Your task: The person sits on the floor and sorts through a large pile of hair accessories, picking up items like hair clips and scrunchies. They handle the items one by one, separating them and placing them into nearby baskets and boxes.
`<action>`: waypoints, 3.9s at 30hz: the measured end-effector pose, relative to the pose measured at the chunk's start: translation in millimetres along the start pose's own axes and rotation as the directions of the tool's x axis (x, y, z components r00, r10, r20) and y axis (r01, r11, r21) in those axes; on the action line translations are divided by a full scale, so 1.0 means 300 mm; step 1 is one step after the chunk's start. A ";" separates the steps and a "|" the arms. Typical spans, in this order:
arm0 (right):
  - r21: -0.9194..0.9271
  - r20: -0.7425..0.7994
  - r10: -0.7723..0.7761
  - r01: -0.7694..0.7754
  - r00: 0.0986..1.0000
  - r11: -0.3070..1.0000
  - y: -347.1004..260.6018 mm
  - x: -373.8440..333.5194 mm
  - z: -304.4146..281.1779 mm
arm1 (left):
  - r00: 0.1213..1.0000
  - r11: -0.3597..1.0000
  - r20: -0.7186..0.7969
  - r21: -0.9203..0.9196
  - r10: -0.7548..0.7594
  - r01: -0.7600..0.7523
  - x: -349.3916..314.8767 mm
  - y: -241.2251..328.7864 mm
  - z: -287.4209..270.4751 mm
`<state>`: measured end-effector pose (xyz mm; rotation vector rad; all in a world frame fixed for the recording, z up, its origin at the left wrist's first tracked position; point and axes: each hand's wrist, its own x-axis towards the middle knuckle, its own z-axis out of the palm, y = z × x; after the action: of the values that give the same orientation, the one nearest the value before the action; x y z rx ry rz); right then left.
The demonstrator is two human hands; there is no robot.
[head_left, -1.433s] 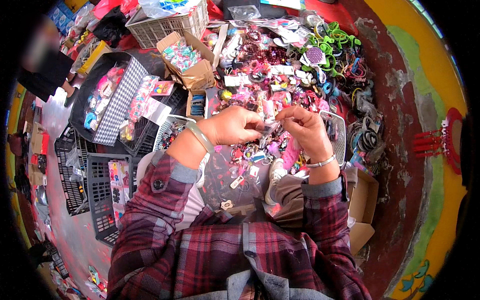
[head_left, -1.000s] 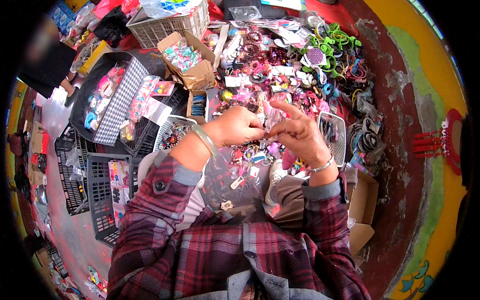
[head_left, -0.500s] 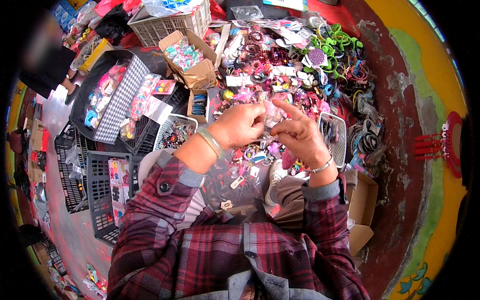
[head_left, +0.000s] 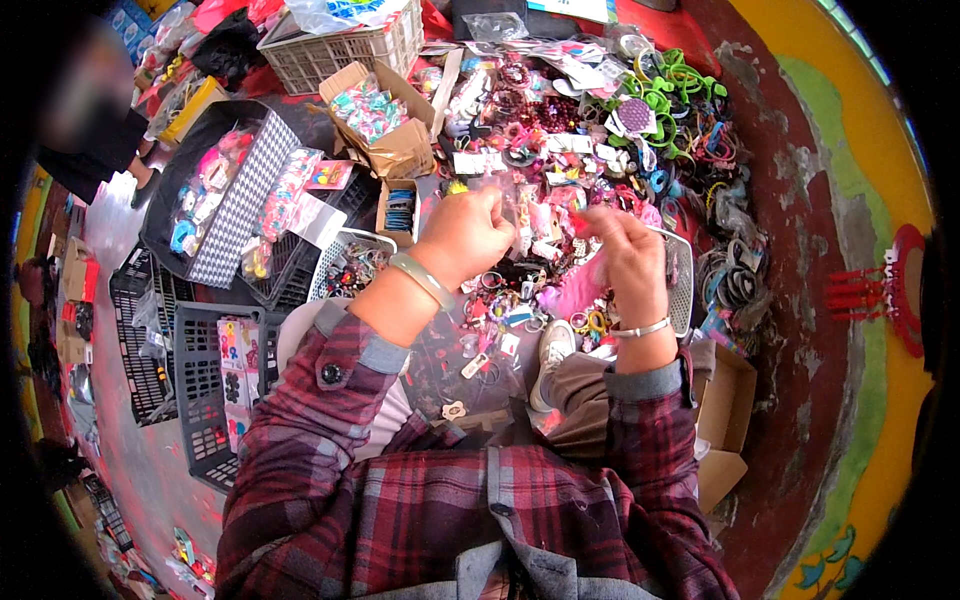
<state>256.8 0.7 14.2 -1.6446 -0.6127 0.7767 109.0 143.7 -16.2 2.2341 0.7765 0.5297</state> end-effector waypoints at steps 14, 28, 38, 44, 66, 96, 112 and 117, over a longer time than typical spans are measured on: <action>0.570 0.314 -0.012 -0.179 0.949 0.802 -0.042 -0.046 0.077 | 0.994 0.993 0.016 0.060 0.105 -0.106 0.002 -0.017 0.053; -0.102 0.020 0.010 -0.008 1.000 0.995 0.000 -0.015 0.067 | 0.995 0.998 -0.069 -0.007 0.065 -0.065 0.012 -0.033 0.032; -0.197 0.008 -0.234 0.231 0.972 0.953 0.102 0.009 0.094 | 0.991 0.985 -0.010 -0.109 0.130 -0.130 -0.006 -0.006 0.067; -0.366 0.165 0.058 0.007 0.985 0.931 0.051 0.005 0.069 | 0.984 0.980 -0.061 -0.096 0.169 -0.175 -0.009 -0.033 0.077; 0.153 0.154 0.149 -0.173 0.977 0.973 0.028 0.008 0.067 | 0.980 0.892 0.123 -0.445 0.153 -0.084 -0.024 -0.013 0.102; 0.209 0.187 0.071 -0.110 0.980 0.972 0.138 0.042 0.061 | 0.966 0.917 -0.120 -0.306 0.229 -0.255 -0.065 0.037 0.132; 0.104 0.239 0.055 -0.082 0.969 0.991 0.088 0.042 -0.024 | 0.927 0.886 -0.146 -0.275 0.346 -0.374 -0.034 0.067 0.040; 0.090 0.422 0.015 -0.059 0.906 0.994 0.013 0.001 -0.075 | 0.866 0.772 0.467 -0.611 0.176 0.173 0.017 0.027 -0.052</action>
<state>274.3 -14.0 13.1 -1.4044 -0.8315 1.1891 106.9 150.0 1.0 1.6032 0.2487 0.1426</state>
